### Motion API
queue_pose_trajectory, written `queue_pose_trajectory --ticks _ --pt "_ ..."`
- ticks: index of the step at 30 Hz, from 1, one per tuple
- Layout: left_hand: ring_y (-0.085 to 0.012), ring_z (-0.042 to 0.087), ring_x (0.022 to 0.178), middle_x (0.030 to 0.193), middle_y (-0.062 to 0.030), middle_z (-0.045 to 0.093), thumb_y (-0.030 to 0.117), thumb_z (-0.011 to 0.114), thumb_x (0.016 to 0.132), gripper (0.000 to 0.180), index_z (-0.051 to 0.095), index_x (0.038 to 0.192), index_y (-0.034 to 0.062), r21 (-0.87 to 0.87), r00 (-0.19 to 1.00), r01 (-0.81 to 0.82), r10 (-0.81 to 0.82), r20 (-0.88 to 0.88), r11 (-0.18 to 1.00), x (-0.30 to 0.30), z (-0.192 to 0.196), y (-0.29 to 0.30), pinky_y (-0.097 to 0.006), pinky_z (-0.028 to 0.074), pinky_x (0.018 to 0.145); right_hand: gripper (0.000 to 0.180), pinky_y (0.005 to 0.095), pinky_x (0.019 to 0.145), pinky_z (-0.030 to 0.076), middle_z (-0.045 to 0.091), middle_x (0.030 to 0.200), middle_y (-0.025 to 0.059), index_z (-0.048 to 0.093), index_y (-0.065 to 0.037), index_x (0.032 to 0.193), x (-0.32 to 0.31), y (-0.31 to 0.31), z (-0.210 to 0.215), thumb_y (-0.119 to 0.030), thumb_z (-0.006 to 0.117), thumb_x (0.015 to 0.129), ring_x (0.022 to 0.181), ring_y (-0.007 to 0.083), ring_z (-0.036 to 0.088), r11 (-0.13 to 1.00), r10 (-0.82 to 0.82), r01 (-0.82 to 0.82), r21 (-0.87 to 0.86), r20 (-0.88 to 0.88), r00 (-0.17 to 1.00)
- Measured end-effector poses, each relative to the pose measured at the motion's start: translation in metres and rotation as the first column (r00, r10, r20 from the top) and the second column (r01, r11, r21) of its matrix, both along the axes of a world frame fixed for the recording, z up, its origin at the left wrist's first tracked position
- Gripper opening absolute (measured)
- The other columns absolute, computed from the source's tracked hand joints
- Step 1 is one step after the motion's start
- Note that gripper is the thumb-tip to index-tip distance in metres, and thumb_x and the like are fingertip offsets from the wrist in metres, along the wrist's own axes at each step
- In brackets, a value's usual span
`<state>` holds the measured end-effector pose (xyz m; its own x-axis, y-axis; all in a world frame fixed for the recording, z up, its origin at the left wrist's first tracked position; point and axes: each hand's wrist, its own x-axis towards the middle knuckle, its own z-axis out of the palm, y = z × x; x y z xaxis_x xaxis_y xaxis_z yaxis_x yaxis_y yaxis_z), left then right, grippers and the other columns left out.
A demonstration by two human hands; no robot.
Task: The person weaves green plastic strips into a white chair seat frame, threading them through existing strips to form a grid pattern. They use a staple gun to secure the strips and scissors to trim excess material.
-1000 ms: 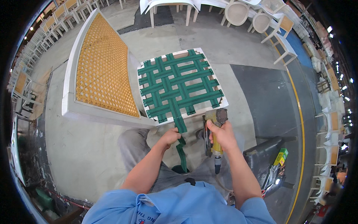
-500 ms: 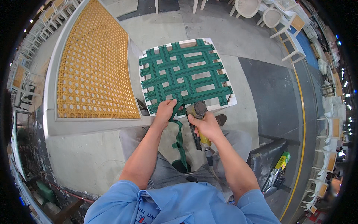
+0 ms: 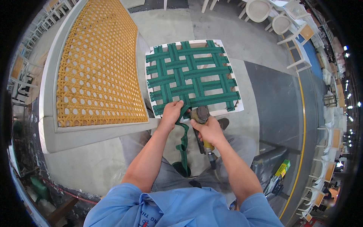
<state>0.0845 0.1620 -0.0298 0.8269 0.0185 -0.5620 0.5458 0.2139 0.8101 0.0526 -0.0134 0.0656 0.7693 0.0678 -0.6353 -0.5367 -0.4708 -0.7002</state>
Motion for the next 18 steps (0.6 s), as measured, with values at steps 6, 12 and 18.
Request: queue_pose_trajectory --ticks 6,12,18 --pt "-0.0153 0.063 0.077 0.084 -0.0078 0.072 0.034 0.061 0.101 0.041 0.074 0.098 -0.0054 0.134 1.0 -0.011 0.009 0.013 0.991 -0.004 0.01 0.001 -0.033 0.049 0.074 0.041 0.0306 0.047 0.048 0.063 0.068 0.0034 0.064 0.002 0.099 -0.004 0.014 -0.001 -0.035 0.08 0.091 0.051 0.0129 0.059 1.0 0.012 -0.012 0.004 -0.002 1.0" --pt "-0.0162 0.063 0.077 0.084 -0.0089 0.071 0.034 0.061 0.101 0.042 0.074 0.098 -0.0054 0.093 0.999 -0.051 0.05 0.006 0.994 -0.001 0.0 -0.001 -0.035 0.049 0.072 0.039 0.031 0.048 0.05 0.064 0.072 0.0034 0.065 0.0 0.1 -0.007 0.019 -0.002 -0.035 0.08 0.091 0.053 0.013 0.06 0.999 0.046 -0.046 0.002 -0.025 0.999" --pt "-0.0194 0.067 0.08 0.087 -0.0118 0.074 0.035 0.06 0.101 0.044 0.073 0.098 -0.007 0.127 1.0 0.026 -0.026 -0.001 0.992 -0.002 0.004 0.0 -0.036 0.05 0.076 0.034 0.0303 0.049 0.051 0.068 0.081 0.004 0.068 -0.004 0.104 -0.018 -0.018 0.038 -0.034 0.079 0.093 0.055 0.0131 0.06 0.979 -0.11 0.114 0.167 -0.033 0.993"
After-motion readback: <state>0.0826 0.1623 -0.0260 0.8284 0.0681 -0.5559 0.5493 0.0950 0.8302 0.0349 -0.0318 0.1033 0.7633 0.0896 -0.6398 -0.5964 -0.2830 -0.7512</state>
